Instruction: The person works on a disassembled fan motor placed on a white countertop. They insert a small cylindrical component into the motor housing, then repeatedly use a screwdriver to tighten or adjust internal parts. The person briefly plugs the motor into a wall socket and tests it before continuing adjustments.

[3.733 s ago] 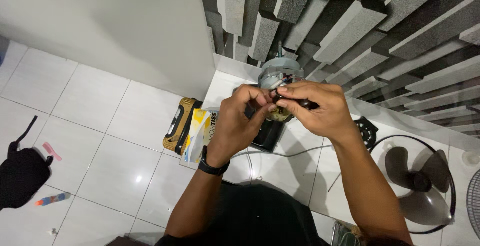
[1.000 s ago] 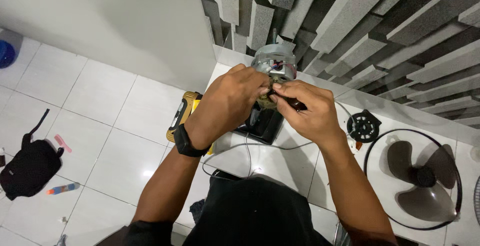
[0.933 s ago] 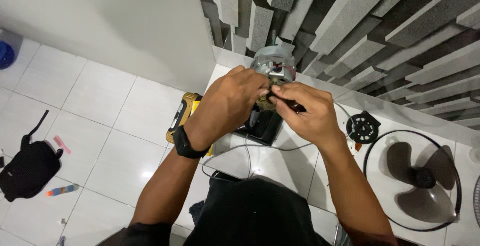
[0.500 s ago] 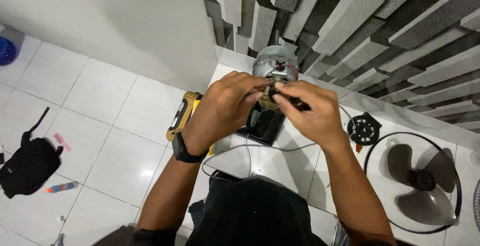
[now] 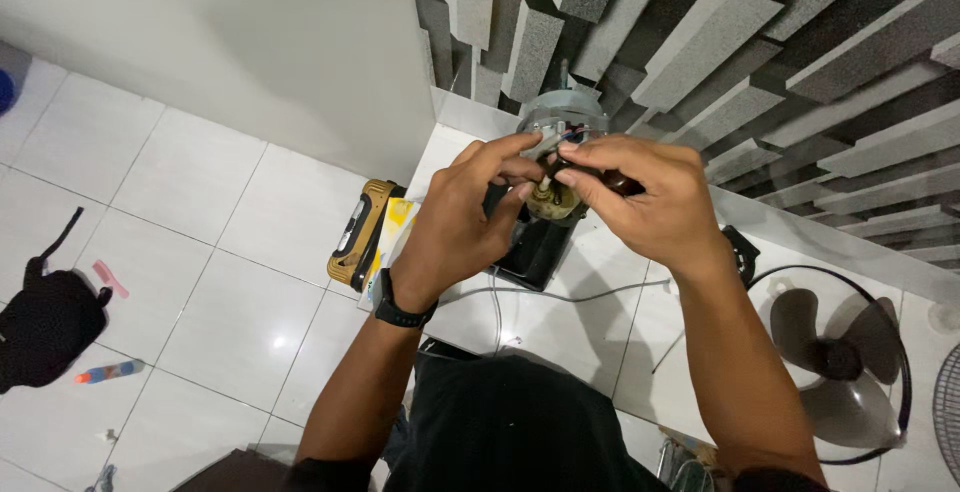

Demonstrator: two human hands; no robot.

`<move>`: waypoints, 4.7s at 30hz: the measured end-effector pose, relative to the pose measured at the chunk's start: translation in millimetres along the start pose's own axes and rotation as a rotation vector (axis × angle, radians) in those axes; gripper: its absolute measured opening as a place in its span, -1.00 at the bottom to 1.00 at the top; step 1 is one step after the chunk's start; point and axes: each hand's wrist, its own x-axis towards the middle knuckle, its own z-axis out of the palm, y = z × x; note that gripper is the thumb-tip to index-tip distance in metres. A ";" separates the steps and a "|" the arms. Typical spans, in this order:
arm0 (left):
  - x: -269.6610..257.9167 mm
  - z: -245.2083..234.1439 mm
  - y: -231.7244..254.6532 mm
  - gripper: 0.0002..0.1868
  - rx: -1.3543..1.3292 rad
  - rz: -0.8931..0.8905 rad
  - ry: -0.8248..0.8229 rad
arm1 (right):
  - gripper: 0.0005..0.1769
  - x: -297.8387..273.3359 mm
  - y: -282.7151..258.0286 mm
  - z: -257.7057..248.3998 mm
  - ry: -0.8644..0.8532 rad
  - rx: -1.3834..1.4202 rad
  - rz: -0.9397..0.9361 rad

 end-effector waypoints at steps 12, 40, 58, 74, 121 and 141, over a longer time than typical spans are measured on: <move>6.9 5.9 -2.2 -0.46 0.034 0.001 0.032 | -0.63 4.8 -4.4 -8.8 -0.151 0.023 0.012; 20.6 2.4 -21.8 -0.83 -1.343 -0.533 0.238 | -0.57 -2.7 -2.7 -17.6 0.206 0.494 0.173; 22.1 -5.4 14.6 -0.60 0.140 0.088 0.026 | -0.53 0.9 -8.4 -22.0 0.283 0.371 0.121; 28.1 -5.4 -2.8 -0.69 -0.357 -0.163 0.079 | -0.57 17.9 -12.4 -17.4 0.239 0.324 0.069; 32.7 -11.9 6.7 -0.69 0.030 0.113 -0.083 | -0.65 34.7 -11.6 -22.3 0.038 0.294 0.015; 36.3 -14.8 6.0 -0.73 0.086 0.140 -0.129 | -0.67 43.3 -4.7 -24.9 -0.073 0.159 -0.076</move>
